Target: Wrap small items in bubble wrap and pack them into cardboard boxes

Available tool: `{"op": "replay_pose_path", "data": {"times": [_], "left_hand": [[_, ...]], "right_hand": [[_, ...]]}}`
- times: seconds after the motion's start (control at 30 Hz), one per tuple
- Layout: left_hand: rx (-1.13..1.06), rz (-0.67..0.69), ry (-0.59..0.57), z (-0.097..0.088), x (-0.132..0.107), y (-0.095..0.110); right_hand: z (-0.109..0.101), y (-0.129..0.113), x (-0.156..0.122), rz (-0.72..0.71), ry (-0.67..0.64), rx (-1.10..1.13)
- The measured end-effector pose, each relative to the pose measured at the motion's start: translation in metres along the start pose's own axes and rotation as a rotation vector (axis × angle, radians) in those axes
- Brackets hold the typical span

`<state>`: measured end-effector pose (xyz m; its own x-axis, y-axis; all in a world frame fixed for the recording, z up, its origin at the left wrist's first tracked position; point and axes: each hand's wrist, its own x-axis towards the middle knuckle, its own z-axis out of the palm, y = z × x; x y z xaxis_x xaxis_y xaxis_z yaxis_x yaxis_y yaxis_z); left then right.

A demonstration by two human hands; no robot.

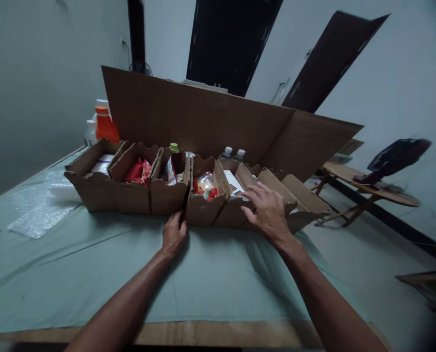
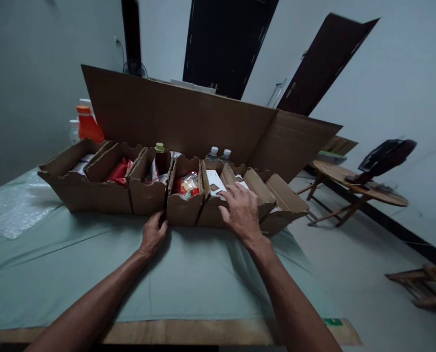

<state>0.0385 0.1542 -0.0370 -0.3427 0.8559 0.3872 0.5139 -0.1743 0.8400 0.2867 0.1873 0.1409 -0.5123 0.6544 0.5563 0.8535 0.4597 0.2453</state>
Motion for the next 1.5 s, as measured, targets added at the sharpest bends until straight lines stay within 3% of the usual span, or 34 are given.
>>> {"op": "replay_pose_path", "data": {"times": [0.13, 0.3, 0.7, 0.93, 1.07, 1.27, 1.5], "left_hand": [[-0.010, 0.004, 0.007, -0.001, 0.000, 0.001], [-0.028, 0.017, 0.004, -0.002, 0.001, 0.003], [0.008, -0.066, -0.043, 0.001, 0.008, 0.003], [0.019, -0.089, -0.064, -0.004, 0.009, 0.009], [0.015, -0.112, -0.062, -0.005, 0.010, 0.010], [0.005, -0.155, -0.059, -0.005, 0.011, 0.010], [0.011, -0.184, -0.099, -0.006, 0.013, 0.016]], "right_hand": [[-0.011, -0.023, 0.013, -0.091, 0.047, 0.061], [0.004, -0.040, 0.032, -0.135, -0.045, 0.041], [0.023, -0.041, 0.034, -0.061, -0.063, 0.016], [0.023, -0.040, 0.030, -0.051, -0.064, 0.002], [0.016, -0.044, 0.027, -0.040, 0.002, 0.059], [-0.009, -0.071, 0.036, -0.093, 0.132, 0.189], [0.000, -0.116, 0.070, -0.202, 0.018, 0.211]]}}
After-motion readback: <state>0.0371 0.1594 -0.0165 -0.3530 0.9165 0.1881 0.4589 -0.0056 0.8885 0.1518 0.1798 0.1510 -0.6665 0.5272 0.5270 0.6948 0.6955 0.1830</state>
